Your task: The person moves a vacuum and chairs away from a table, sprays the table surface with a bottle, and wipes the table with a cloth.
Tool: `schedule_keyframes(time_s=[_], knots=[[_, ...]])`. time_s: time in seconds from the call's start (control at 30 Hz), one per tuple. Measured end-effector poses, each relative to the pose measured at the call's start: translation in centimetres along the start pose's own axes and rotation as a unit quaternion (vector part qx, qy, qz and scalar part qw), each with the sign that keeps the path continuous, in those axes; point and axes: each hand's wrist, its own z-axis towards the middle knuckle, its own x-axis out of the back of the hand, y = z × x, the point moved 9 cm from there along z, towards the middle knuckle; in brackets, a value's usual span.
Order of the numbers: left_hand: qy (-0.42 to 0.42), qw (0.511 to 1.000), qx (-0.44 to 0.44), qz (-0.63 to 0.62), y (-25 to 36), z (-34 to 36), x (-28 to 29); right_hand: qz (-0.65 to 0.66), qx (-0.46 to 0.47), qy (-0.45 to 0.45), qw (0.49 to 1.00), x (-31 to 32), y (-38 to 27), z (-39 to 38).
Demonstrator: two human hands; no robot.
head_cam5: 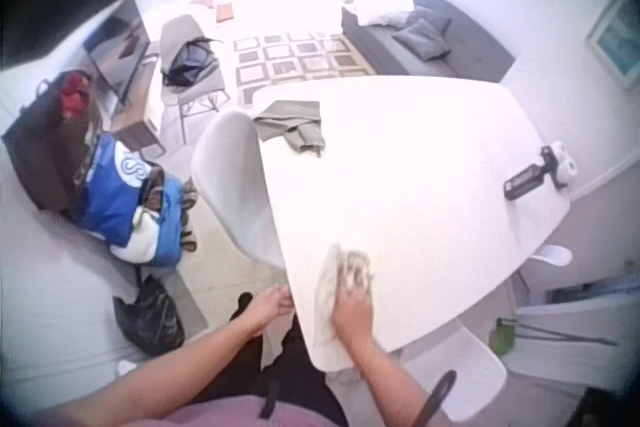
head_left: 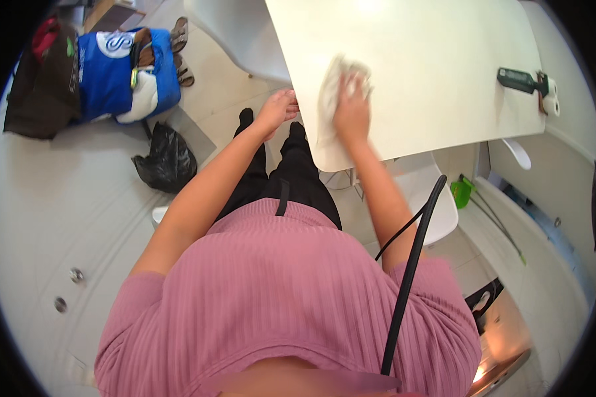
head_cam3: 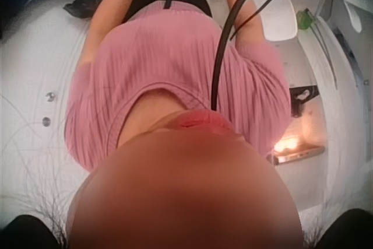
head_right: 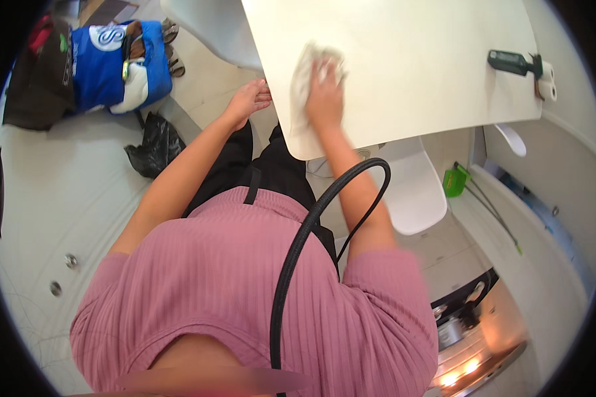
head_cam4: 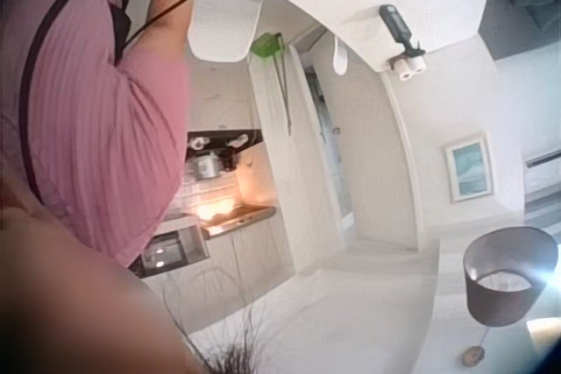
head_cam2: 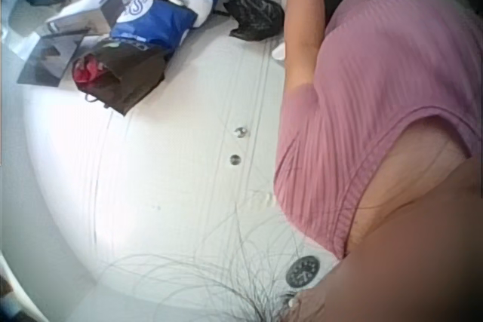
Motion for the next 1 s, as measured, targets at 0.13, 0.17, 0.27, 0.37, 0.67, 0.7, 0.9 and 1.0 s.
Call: schedule_keyframes(time_s=[0.13, 0.17, 0.27, 0.37, 0.67, 0.7, 0.9, 1.0], knots=[[0.001, 0.997, -0.024, 0.077, 3.6, 2.7, 0.0, 0.077, -0.009, -0.073, 0.994, 0.2, -4.2, -8.7], [-0.001, 0.995, -0.024, 0.099, 4.1, 3.4, -0.1, 0.077, -0.014, -0.073, 0.994, 0.5, -4.0, -8.2], [-0.011, 0.987, -0.022, 0.157, 4.8, 4.0, -0.5, 0.0, -0.058, -0.01, 0.998, 0.4, -2.0, -2.9], [-0.019, 0.989, -0.031, 0.145, 4.1, 4.6, -1.1, 0.016, -0.127, 0.048, 0.991, 1.5, 1.9, 3.2], [-0.032, 0.986, 0.011, 0.163, 4.1, 5.5, -0.6, 0.046, -0.162, -0.067, 0.983, -0.3, -6.1, -11.2], [-0.032, 0.986, 0.015, 0.162, 3.9, 5.7, -0.5, 0.044, -0.157, -0.08, 0.983, -0.5, -6.1, -11.8], [-0.034, 0.98, 0.002, 0.197, 4.9, 4.9, -1.6, 0.04, -0.175, 0.013, 0.984, 2.2, 1.0, 1.1], [-0.055, 0.978, 0.003, 0.203, 4.8, 5.0, -2.3, 0.06, -0.194, 0.048, 0.978, 2.0, 2.8, 2.4]])
